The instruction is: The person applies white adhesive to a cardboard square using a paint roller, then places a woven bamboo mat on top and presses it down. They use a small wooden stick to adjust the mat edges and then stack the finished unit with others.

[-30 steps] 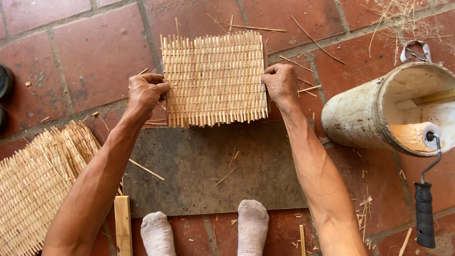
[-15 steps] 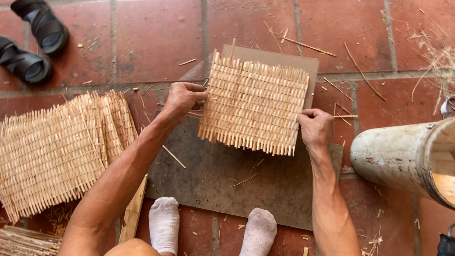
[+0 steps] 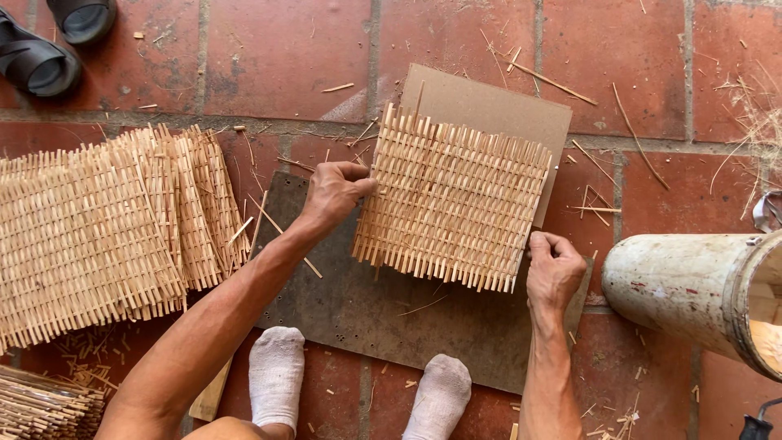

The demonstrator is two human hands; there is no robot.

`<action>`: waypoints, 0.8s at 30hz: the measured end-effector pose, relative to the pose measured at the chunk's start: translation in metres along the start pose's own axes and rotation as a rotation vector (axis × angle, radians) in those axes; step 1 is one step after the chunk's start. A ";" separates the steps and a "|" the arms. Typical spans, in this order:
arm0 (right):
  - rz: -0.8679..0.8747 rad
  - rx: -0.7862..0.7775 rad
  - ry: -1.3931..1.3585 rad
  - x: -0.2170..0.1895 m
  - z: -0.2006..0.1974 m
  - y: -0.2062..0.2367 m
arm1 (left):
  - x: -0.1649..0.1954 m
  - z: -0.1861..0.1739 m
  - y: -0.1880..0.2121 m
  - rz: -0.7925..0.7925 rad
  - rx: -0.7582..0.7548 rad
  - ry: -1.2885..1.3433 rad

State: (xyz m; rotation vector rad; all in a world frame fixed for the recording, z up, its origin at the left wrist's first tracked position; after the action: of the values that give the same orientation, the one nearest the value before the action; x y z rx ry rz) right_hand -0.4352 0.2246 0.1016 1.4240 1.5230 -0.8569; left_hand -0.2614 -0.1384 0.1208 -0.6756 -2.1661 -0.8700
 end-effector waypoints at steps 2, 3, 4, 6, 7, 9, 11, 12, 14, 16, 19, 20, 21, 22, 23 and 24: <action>-0.045 -0.023 -0.121 0.009 0.004 0.005 | 0.003 0.002 0.003 0.021 0.005 -0.020; -0.067 -0.030 -0.181 0.013 0.005 0.008 | 0.003 0.004 0.005 0.034 0.004 -0.031; -0.047 -0.045 -0.244 0.018 0.006 0.011 | 0.002 0.006 0.006 0.030 -0.012 -0.015; -0.012 -0.073 -0.374 0.026 0.007 0.016 | -0.003 0.008 0.012 0.026 -0.044 0.014; -0.006 -0.079 -0.364 0.028 0.005 0.019 | -0.007 0.008 0.015 0.029 -0.043 0.054; 0.025 -0.081 -0.334 0.033 0.000 0.028 | -0.016 0.011 0.028 0.026 -0.064 0.130; -0.012 -0.083 -0.334 0.032 -0.002 0.036 | -0.024 0.013 0.040 0.059 -0.018 0.171; -0.028 -0.083 -0.335 0.032 -0.003 0.040 | -0.027 0.014 0.045 0.074 0.005 0.190; -0.010 -0.083 -0.251 0.032 -0.003 0.049 | -0.034 0.018 0.056 0.068 0.043 0.191; -0.038 -0.088 -0.214 0.027 -0.002 0.054 | -0.039 0.019 0.059 0.060 0.063 0.254; -0.066 -0.091 -0.216 0.019 -0.001 0.063 | -0.044 0.022 0.066 0.036 0.059 0.380; -0.033 -0.087 -0.224 0.018 -0.001 0.067 | -0.044 0.022 0.070 0.041 0.067 0.378; 0.001 -0.087 -0.233 0.018 0.000 0.070 | -0.045 0.021 0.075 0.046 0.078 0.375; -0.094 -0.073 -0.221 0.011 -0.001 0.074 | -0.045 0.017 0.080 0.066 0.117 0.302; -0.185 -0.060 -0.207 0.005 -0.001 0.079 | -0.045 0.016 0.088 0.082 0.156 0.229; -0.278 -0.047 -0.193 -0.001 -0.002 0.084 | -0.045 0.014 0.095 0.098 0.194 0.155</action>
State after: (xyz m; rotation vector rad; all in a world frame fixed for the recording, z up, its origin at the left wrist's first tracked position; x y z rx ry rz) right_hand -0.3521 0.2356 0.1094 1.0764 1.6017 -1.0853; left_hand -0.1757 -0.0759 0.1154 -0.5920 -2.0281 -0.6297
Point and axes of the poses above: each hand's wrist, its own y-axis away from the middle knuckle, its own z-axis out of the palm, x = y × z, the point moved 5 cm from there along -y, towards the middle knuckle, and after that the axes turned 12 degrees about -y, right-handed, at the moved point
